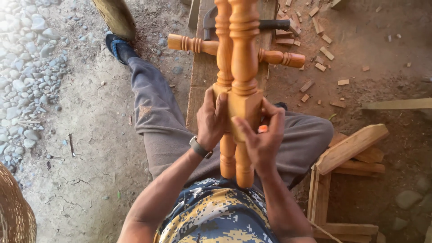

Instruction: Measuring and marking wooden furniture legs using a ruler and pen

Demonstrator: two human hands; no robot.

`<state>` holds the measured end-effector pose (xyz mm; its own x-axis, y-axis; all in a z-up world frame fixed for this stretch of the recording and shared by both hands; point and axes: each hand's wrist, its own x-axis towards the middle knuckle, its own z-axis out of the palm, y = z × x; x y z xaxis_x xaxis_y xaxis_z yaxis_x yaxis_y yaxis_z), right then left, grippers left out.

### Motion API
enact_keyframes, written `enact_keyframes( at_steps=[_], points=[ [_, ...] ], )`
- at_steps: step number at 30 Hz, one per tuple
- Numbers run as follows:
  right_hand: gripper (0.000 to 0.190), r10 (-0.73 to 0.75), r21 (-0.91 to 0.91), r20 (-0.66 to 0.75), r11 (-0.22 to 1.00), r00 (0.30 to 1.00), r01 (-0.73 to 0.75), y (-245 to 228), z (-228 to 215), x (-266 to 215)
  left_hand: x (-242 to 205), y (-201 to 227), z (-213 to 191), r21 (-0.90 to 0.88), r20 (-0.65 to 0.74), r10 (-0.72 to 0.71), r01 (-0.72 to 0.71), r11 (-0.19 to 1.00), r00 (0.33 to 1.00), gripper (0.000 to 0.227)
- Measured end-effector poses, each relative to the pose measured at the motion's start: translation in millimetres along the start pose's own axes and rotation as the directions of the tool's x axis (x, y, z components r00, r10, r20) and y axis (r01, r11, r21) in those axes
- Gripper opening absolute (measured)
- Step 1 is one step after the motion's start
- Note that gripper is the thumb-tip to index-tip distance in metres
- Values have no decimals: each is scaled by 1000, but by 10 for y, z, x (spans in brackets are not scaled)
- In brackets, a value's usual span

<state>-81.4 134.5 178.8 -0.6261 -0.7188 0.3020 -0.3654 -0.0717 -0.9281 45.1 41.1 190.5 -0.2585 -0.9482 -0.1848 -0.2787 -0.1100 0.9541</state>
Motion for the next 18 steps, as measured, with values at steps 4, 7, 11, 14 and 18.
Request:
enact_keyframes(
  at_steps=[4, 7, 11, 14, 18],
  points=[
    [89, -110, -357, 49, 926, 993, 120, -193, 20, -67, 39, -309, 5, -248, 101, 42, -16, 969, 994, 82],
    [78, -38, -273, 192, 958, 981, 91, -310, 14, -90, 28, 60, -14, -464, 199, 102, 2, 886, 975, 125],
    [75, 29, -211, 289, 977, 957, 34, -550, -71, -110, 338, -822, 68, -765, 396, -164, 423, 485, 903, 76],
    [5, -46, 152, 174, 988, 984, 20, -440, -253, -22, 369, -850, -40, -772, 376, -168, 408, 488, 912, 76],
    [50, 50, 724, 152, 674, 987, -146, -552, -564, 234, 364, -900, -196, -784, 342, -177, 384, 487, 923, 75]
  ],
)
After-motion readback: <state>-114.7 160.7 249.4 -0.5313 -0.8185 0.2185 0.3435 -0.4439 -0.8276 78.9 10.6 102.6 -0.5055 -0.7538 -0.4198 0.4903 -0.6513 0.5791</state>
